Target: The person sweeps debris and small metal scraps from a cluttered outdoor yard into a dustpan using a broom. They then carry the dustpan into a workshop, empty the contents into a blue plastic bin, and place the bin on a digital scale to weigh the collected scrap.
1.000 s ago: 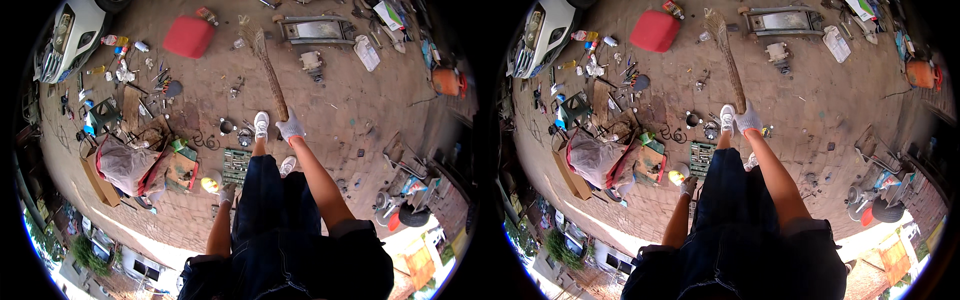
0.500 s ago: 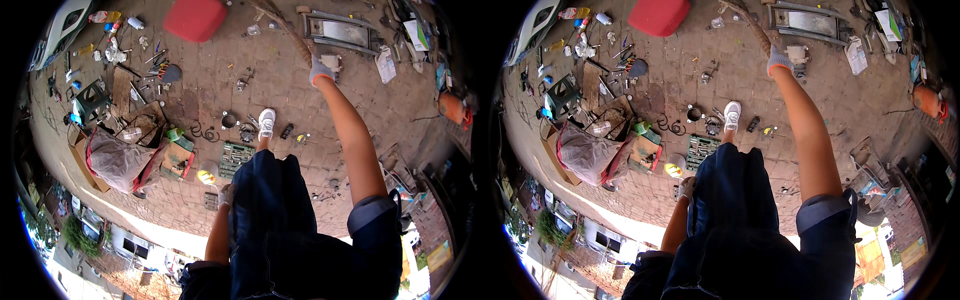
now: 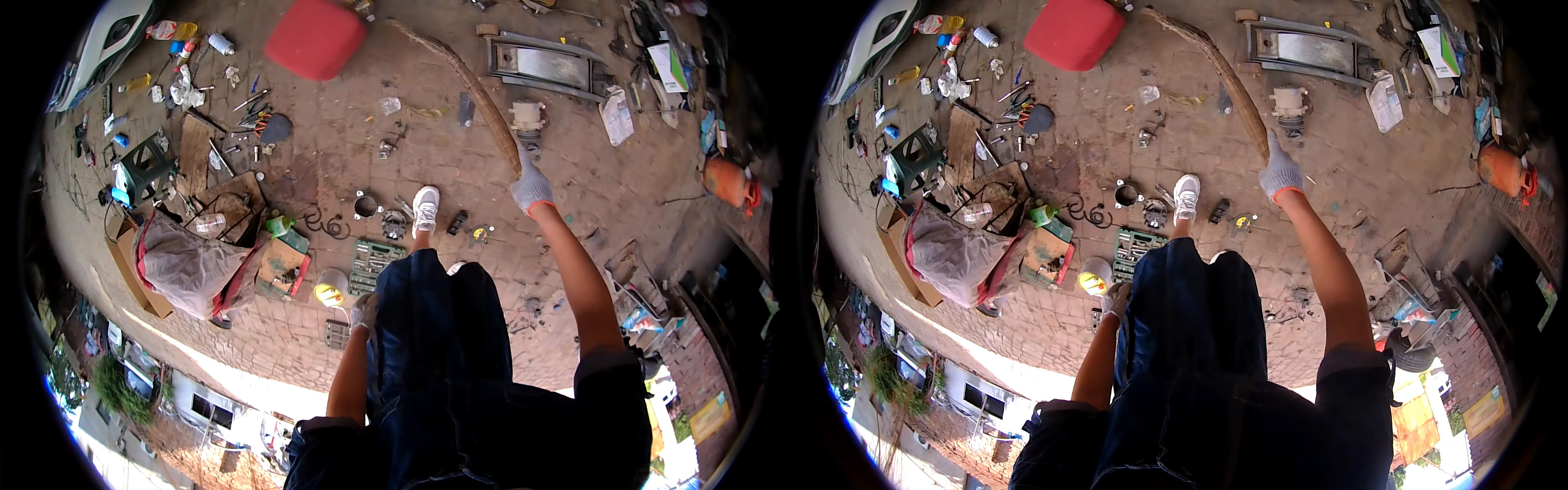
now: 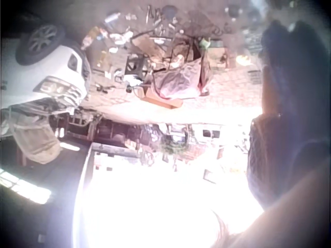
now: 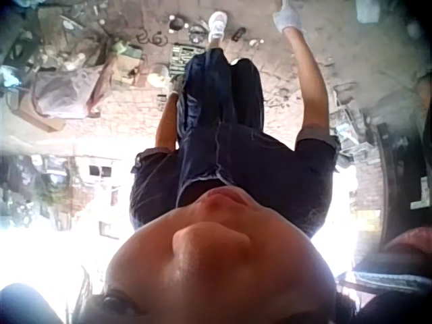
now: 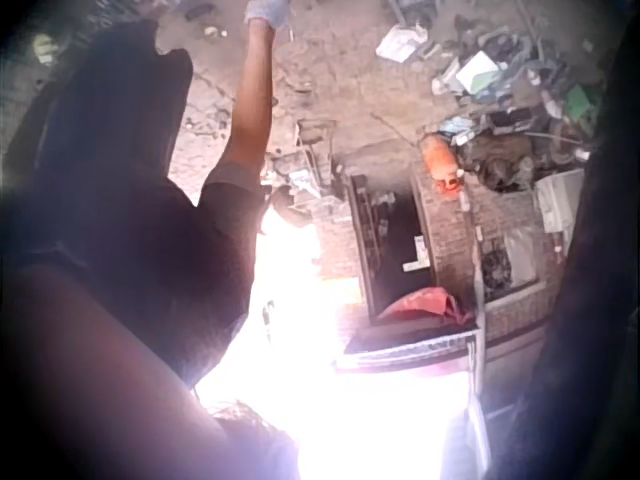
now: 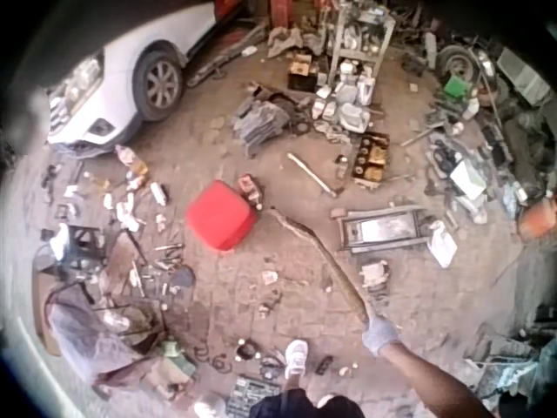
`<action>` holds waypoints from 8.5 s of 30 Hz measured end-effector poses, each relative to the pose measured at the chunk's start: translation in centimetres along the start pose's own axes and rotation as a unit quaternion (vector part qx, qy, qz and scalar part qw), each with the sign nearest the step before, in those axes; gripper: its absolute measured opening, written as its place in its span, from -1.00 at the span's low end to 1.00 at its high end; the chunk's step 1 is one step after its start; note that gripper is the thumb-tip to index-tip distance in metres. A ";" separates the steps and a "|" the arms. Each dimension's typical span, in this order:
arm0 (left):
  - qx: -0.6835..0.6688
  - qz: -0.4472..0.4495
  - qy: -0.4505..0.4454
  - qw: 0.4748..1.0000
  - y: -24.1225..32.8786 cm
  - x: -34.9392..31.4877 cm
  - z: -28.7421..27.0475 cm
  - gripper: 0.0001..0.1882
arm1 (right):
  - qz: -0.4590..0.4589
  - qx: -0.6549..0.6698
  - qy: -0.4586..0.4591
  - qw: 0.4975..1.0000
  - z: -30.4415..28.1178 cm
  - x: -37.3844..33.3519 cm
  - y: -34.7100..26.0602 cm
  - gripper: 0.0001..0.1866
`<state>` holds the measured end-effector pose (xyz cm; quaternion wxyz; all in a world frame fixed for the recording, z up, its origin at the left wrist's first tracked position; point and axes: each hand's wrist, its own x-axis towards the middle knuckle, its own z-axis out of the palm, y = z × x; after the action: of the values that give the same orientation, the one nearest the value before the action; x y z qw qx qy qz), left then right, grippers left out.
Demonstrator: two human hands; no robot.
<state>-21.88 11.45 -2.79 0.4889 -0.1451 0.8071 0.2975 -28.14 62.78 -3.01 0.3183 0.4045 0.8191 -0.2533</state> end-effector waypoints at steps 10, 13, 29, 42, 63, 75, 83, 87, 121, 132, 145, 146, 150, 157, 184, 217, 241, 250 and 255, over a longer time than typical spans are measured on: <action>0.014 -0.071 -0.028 0.997 -4.3 0.5 -0.3 -0.74 | 0.006 -0.149 0.035 0.988 2.6 11.7 -5.0 -0.34; 0.032 -0.031 -0.030 0.999 -7.5 1.0 1.0 -0.75 | -0.019 -0.171 0.029 0.985 4.8 7.1 1.0 -0.41; 0.188 0.134 -0.004 0.973 -9.4 -3.4 3.3 -0.74 | -0.017 0.180 -0.005 0.984 10.5 -12.5 6.0 -0.09; 0.019 0.084 0.026 0.996 -13.3 -4.8 3.5 -0.73 | 0.033 -0.045 -0.016 0.998 8.7 -2.1 0.4 -0.21; 0.044 0.121 -0.019 0.991 -12.9 -3.4 3.9 -0.76 | 0.198 0.775 -0.277 0.532 22.0 -11.8 -6.3 -0.80; 0.281 0.219 -0.029 0.934 -9.2 -4.7 4.4 -0.78 | 0.246 0.828 -0.119 0.490 20.2 -27.5 6.0 -0.86; 0.086 0.119 -0.046 0.988 -11.5 -3.0 4.3 -0.71 | 0.190 0.902 -0.206 0.329 17.0 -30.5 4.3 -0.85; 0.059 0.010 -0.050 0.997 -5.9 -4.7 3.9 -0.67 | 0.143 0.927 -0.204 0.279 18.1 -23.4 1.9 -0.81; 0.140 0.120 -0.092 0.978 -14.7 -4.4 7.6 -0.72 | 0.236 0.801 -0.118 0.537 24.0 -37.2 14.3 -0.70; -0.012 -0.012 -0.084 0.996 -7.7 -7.8 7.1 -0.69 | 0.380 0.808 0.013 0.450 31.4 -37.7 24.9 -0.72; 0.101 0.039 -0.105 0.989 -2.4 -5.3 6.6 -0.60 | 0.334 0.806 0.076 0.482 22.9 -38.7 22.5 -0.55; 0.113 0.065 -0.112 0.985 -2.0 -4.7 6.1 -0.59 | 0.326 0.816 0.069 0.472 22.3 -36.5 21.6 -0.56; 0.059 0.030 -0.104 0.992 1.4 -3.6 4.9 -0.61 | 0.294 0.836 0.047 0.461 22.5 -28.4 20.5 -0.60; 0.028 0.016 -0.090 0.995 7.8 -1.1 1.1 -0.64 | 0.383 0.845 0.035 0.372 24.5 -27.2 24.1 -0.75; 0.063 -0.009 0.003 0.998 20.7 -4.1 16.9 -0.69 | 0.362 0.834 0.015 0.415 7.3 -22.8 36.2 -0.70; 0.348 0.075 -0.142 0.924 42.4 -9.1 40.3 -0.56 | 0.244 0.937 -0.007 0.248 -5.0 -15.7 43.5 -0.75; 0.540 0.214 -0.231 0.780 51.6 6.6 34.7 -0.67 | 0.366 0.905 0.085 0.197 0.4 -23.5 34.5 -0.59; 0.488 0.136 -0.239 0.828 52.7 -0.4 41.4 -0.60 | 0.373 0.916 0.108 0.097 9.7 -20.6 37.1 -0.62; 0.491 0.105 -0.188 0.844 51.5 -2.0 43.1 -0.58 | 0.430 0.887 0.170 0.013 17.5 -27.4 41.5 -0.68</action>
<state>-17.62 78.37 1.49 0.6041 0.2581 0.7510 -0.0661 24.44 59.84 -1.32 -0.3847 0.6826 -0.3342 -0.5239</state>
